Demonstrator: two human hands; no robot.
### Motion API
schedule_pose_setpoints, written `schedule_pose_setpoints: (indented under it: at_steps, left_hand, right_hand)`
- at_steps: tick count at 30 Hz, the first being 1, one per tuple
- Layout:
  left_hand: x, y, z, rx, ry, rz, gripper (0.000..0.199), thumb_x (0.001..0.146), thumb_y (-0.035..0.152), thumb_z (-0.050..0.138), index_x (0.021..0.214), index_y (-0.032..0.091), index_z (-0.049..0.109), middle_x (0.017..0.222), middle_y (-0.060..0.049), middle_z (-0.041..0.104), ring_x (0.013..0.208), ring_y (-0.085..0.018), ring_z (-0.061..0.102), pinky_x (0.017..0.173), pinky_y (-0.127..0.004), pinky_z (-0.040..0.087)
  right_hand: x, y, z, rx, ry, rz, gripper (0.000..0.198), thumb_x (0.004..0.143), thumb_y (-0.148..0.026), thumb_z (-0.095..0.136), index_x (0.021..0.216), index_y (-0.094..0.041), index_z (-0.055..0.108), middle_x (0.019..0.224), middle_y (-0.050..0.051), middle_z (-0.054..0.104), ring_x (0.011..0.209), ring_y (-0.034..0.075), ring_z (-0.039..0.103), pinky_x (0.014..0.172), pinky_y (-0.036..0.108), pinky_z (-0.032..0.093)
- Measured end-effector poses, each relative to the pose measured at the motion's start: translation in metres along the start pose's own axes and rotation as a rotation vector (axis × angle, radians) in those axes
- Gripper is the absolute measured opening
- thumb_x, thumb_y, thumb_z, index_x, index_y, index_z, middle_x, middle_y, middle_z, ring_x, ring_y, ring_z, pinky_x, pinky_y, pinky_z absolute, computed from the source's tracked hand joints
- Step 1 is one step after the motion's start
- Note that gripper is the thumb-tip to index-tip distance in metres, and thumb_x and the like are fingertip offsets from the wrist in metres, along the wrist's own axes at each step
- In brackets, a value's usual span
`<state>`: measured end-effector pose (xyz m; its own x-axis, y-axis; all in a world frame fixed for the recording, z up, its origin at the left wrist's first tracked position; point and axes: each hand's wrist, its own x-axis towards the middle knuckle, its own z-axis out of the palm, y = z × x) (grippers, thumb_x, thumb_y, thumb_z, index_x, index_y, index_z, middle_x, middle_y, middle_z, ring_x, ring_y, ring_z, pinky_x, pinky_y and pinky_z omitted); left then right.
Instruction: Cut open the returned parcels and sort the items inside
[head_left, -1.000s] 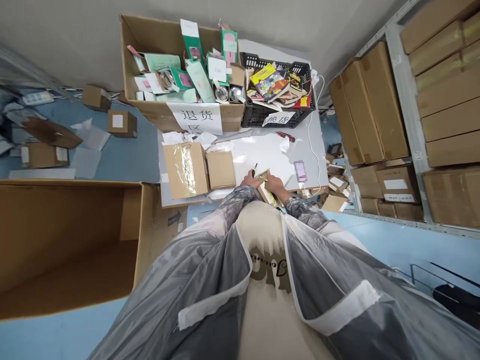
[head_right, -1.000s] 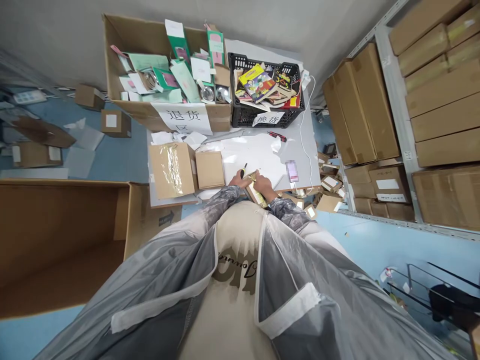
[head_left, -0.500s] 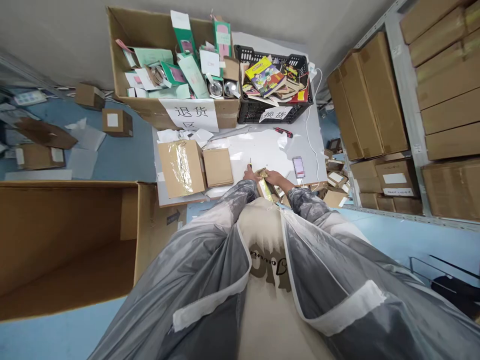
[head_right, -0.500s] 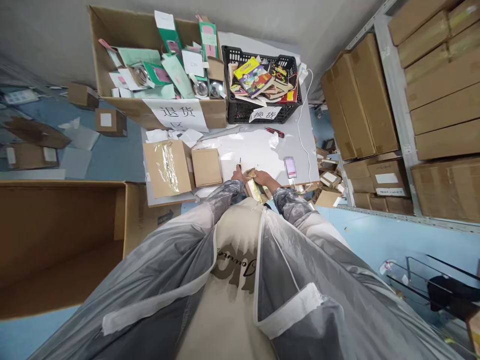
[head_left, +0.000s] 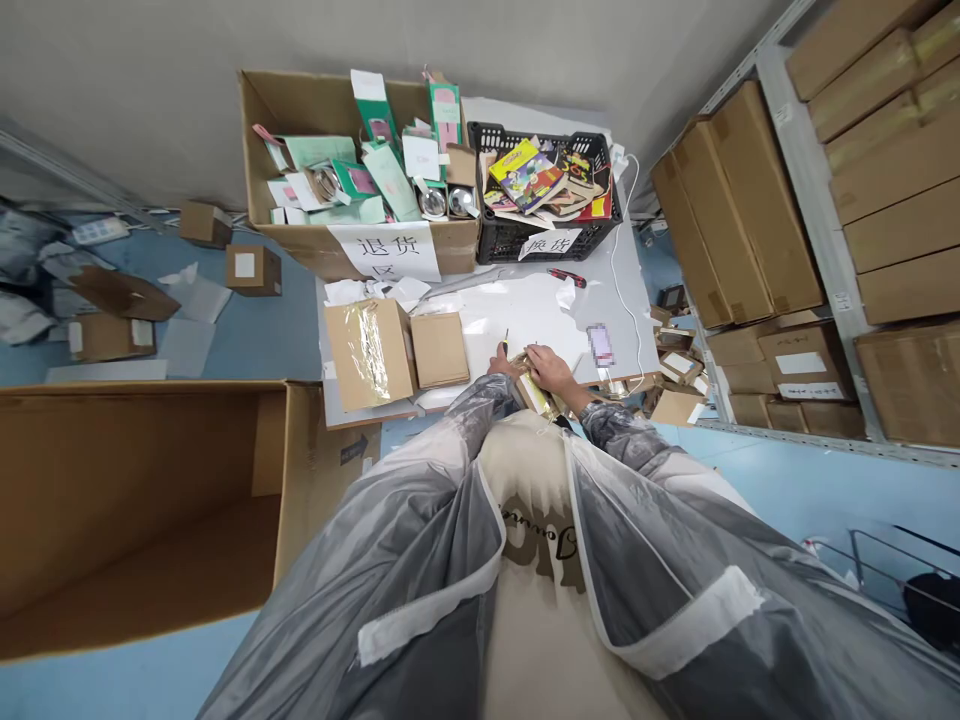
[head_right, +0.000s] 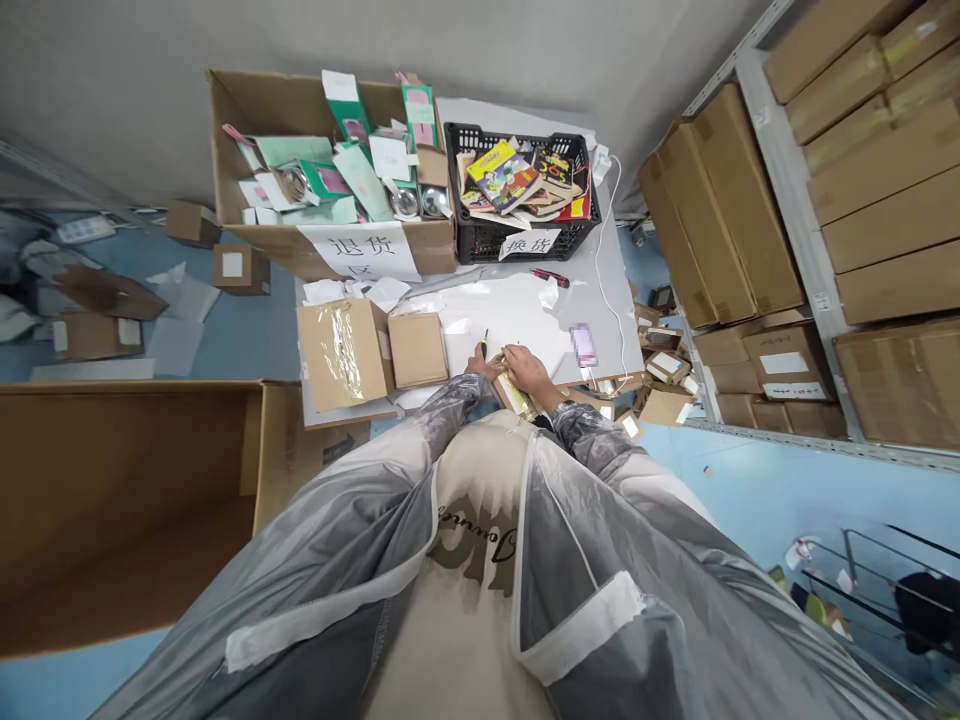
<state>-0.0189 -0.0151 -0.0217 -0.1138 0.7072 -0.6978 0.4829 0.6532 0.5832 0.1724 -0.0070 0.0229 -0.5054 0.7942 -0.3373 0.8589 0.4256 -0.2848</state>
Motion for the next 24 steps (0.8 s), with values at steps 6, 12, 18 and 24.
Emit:
schedule_pose_setpoints:
  at_steps: [6, 12, 18, 24]
  left_hand:
    - [-0.001, -0.006, 0.009, -0.150, 0.009, -0.023, 0.087, 0.122, 0.050, 0.072, 0.202, 0.035, 0.040, 0.176, -0.016, 0.073, 0.152, -0.032, 0.081, 0.127, -0.036, 0.062]
    - [-0.005, 0.019, 0.040, -0.118, 0.319, -0.184, 0.070, 0.129, 0.056, 0.056, 0.191, 0.024, 0.057, 0.163, -0.025, 0.076, 0.152, -0.038, 0.079, 0.132, -0.048, 0.060]
    - [0.005, 0.026, 0.056, -0.019, 0.412, -0.135, 0.052, 0.133, 0.043, 0.049, 0.174, 0.021, 0.071, 0.163, -0.026, 0.074, 0.158, -0.038, 0.072, 0.129, -0.047, 0.059]
    - [0.012, 0.035, 0.058, 0.026, 0.374, -0.191, 0.055, 0.136, 0.048, 0.036, 0.164, 0.023, 0.075, 0.160, -0.021, 0.081, 0.151, -0.037, 0.076, 0.120, -0.046, 0.061]
  right_hand:
    - [-0.002, 0.005, 0.000, -0.047, -0.019, -0.077, 0.054, 0.113, -0.018, 0.061, 0.163, -0.010, 0.081, 0.170, 0.025, 0.070, 0.154, 0.042, 0.055, 0.140, 0.057, 0.052]
    - [0.023, 0.005, -0.017, -0.120, -0.136, -0.139, 0.049, 0.127, -0.025, 0.046, 0.150, -0.006, 0.085, 0.158, 0.028, 0.070, 0.143, 0.042, 0.057, 0.134, 0.055, 0.052]
    - [0.049, 0.016, -0.028, -0.209, -0.323, -0.235, 0.041, 0.118, -0.034, 0.076, 0.144, -0.005, 0.088, 0.156, 0.028, 0.070, 0.138, 0.043, 0.063, 0.128, 0.052, 0.055]
    - [0.075, 0.037, -0.024, -0.162, -0.503, -0.286, 0.056, 0.103, -0.047, 0.101, 0.145, -0.012, 0.090, 0.158, 0.024, 0.067, 0.134, 0.041, 0.069, 0.115, 0.045, 0.061]
